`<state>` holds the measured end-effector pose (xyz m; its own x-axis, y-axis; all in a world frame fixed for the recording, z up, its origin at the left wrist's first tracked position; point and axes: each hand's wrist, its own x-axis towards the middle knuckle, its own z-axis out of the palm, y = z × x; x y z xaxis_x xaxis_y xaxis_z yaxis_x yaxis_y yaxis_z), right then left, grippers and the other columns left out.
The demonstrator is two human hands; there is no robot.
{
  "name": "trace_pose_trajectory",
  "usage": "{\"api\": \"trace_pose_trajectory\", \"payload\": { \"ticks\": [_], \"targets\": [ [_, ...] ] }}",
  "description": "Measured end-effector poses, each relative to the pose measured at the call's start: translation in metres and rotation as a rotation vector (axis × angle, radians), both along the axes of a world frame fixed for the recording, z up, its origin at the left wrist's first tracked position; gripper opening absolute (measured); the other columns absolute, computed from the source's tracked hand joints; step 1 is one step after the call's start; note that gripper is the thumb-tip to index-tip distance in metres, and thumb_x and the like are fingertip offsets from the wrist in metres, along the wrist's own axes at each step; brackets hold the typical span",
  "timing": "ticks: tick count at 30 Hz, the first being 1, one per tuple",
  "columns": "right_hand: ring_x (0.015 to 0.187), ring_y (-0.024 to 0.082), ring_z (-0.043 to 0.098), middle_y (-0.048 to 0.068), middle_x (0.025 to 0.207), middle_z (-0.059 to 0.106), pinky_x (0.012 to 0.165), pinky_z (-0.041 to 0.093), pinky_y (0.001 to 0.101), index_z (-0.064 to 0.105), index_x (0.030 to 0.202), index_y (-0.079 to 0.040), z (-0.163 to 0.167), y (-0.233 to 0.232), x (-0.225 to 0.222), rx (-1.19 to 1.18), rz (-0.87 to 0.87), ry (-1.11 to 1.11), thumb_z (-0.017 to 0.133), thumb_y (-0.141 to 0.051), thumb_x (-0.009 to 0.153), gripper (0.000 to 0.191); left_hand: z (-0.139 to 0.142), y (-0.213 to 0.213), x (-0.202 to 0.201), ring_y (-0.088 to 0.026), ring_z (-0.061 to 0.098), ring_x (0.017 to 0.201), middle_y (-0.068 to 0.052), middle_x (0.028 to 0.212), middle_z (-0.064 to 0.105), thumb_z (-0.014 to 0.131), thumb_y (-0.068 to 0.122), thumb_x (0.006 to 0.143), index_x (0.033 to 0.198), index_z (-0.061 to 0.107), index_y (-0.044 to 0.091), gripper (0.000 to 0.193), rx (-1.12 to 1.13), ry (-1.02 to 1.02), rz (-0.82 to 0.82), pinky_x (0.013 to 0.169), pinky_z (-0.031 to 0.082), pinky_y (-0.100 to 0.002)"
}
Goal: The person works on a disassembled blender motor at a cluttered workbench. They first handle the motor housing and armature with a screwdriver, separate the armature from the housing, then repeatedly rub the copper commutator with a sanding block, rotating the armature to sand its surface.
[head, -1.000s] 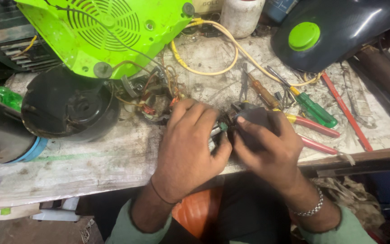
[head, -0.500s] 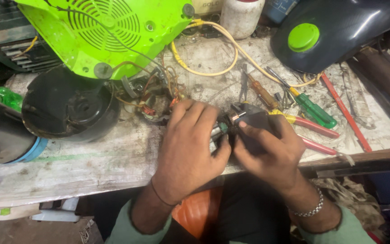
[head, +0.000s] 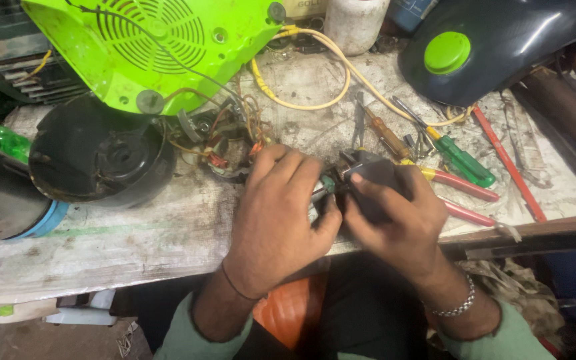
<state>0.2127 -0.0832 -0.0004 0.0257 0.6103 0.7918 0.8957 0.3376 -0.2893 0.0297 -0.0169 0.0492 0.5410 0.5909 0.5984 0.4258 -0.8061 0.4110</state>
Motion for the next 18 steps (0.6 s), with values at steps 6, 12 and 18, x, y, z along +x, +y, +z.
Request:
{"api": "trace_pose_trajectory", "payload": {
  "ticks": [6, 12, 18],
  "targets": [
    [0.091, 0.026, 0.07, 0.016, 0.107, 0.064, 0.072, 0.057, 0.0339, 0.075, 0.115, -0.007, -0.0001, -0.0001, -0.0006, 0.004, 0.024, 0.004, 0.087, -0.01, 0.079, 0.038, 0.0017, -0.0019, -0.0021, -0.04, 0.054, 0.112, -0.022, 0.112, 0.059, 0.08, 0.022, 0.077, 0.105, 0.065, -0.004, 0.04, -0.038, -0.016, 0.029, 0.097, 0.047, -0.048],
    [0.08, 0.026, 0.068, 0.015, 0.098, 0.064, 0.066, 0.053, 0.0358, 0.077, 0.108, -0.007, 0.0009, 0.0002, -0.001, 0.005, -0.009, -0.003, 0.088, -0.01, 0.074, 0.036, 0.0028, -0.0028, -0.0006, -0.04, 0.055, 0.115, -0.019, 0.11, 0.06, 0.077, 0.017, 0.077, 0.11, 0.065, -0.003, 0.041, -0.008, -0.031, 0.013, 0.1, 0.047, -0.047],
    [0.09, 0.027, 0.071, 0.016, 0.106, 0.065, 0.073, 0.057, 0.0355, 0.076, 0.113, -0.007, 0.0002, 0.0003, -0.0014, -0.003, -0.002, 0.005, 0.087, -0.01, 0.079, 0.037, 0.0015, -0.0008, -0.0004, -0.039, 0.055, 0.116, -0.018, 0.109, 0.063, 0.076, 0.017, 0.08, 0.109, 0.066, -0.003, 0.037, 0.003, -0.014, 0.009, 0.101, 0.048, -0.047]
  ]
}}
